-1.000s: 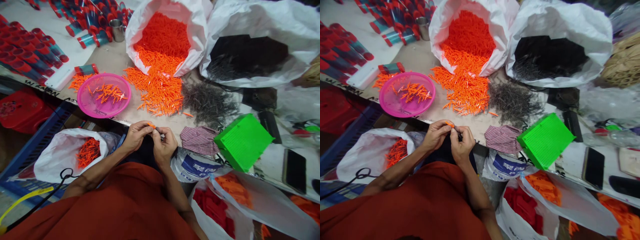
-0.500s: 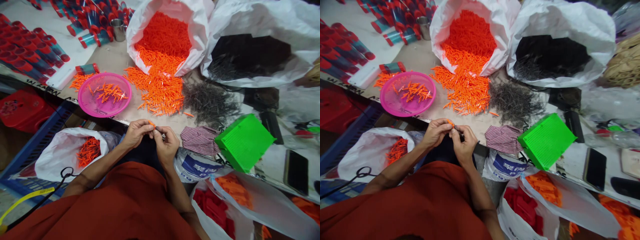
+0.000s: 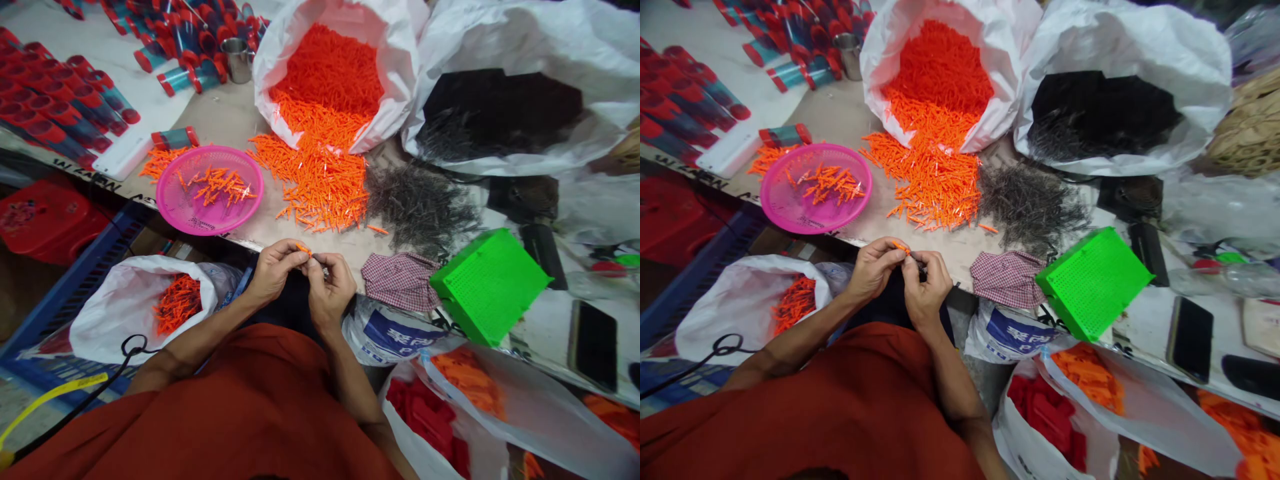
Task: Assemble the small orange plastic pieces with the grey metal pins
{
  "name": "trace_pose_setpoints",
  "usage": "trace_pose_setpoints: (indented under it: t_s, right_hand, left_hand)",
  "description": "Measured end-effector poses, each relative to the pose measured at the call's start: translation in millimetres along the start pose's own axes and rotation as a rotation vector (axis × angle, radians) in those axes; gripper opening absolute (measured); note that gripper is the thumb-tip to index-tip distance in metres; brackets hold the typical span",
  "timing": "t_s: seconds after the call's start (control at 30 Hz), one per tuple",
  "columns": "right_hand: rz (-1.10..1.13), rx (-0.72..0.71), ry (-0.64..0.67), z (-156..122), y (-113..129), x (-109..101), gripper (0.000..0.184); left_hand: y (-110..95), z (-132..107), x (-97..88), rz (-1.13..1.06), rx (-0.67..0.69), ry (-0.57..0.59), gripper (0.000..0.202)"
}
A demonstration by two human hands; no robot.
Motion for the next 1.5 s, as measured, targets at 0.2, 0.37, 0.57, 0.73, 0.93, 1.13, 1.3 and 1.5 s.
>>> trace_pose_setpoints:
  t_s: [0.2,0.37,0.57,0.73,0.93,1.13,1.3,1.5]
  right_hand:
    - [0.01,-0.009,-0.002,-1.5,0.7,-0.7,0.008]
    - [0.032,-0.028,-0.005,-1.8,3.1,-1.5,0.007]
    - [0.066,-0.023,0.013,-0.6,2.6,-1.7,0.01]
    - [0.055,-0.022,0.04,1.0,-0.4,-4.0,0.01]
    - [0.14,0.089,0.06,-2.2,-15.8,-2.9,0.011]
    - [0.156,0.119,0.062,-2.2,-18.4,-2.5,0.009]
    - [0.162,0.088,0.073,-0.2,-15.4,-3.1,0.006]
    - [0.092,-0.019,0.059,1.8,-4.5,-5.7,0.004]
  left_hand:
    - [0.9,0.2,-3.8,0.048,0.019,0.0,0.015]
    - [-1.4,-0.1,-5.5,0.067,0.065,0.004,0.012]
    - [-3.5,-1.0,-2.4,0.08,0.079,0.04,0.013]
    - [-3.1,-1.0,-0.7,0.064,0.09,0.07,0.012]
    - [-1.3,-0.2,0.0,0.043,0.06,0.086,0.01]
    - [-1.8,0.2,0.9,0.007,0.0,0.064,0.012]
    - [-0.3,1.2,2.3,-0.051,-0.051,0.052,0.014]
    - [-0.4,0.3,3.4,-0.062,-0.075,0.047,0.013]
Point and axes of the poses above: each hand's wrist, its own z-axis towards the middle knuckle, its own x-axis out of the palm, y = z × x, the point moved 6 cm from there along z, towards the middle knuckle, and after that the axes turned 5 degrees about z, right-handed, at the moved point
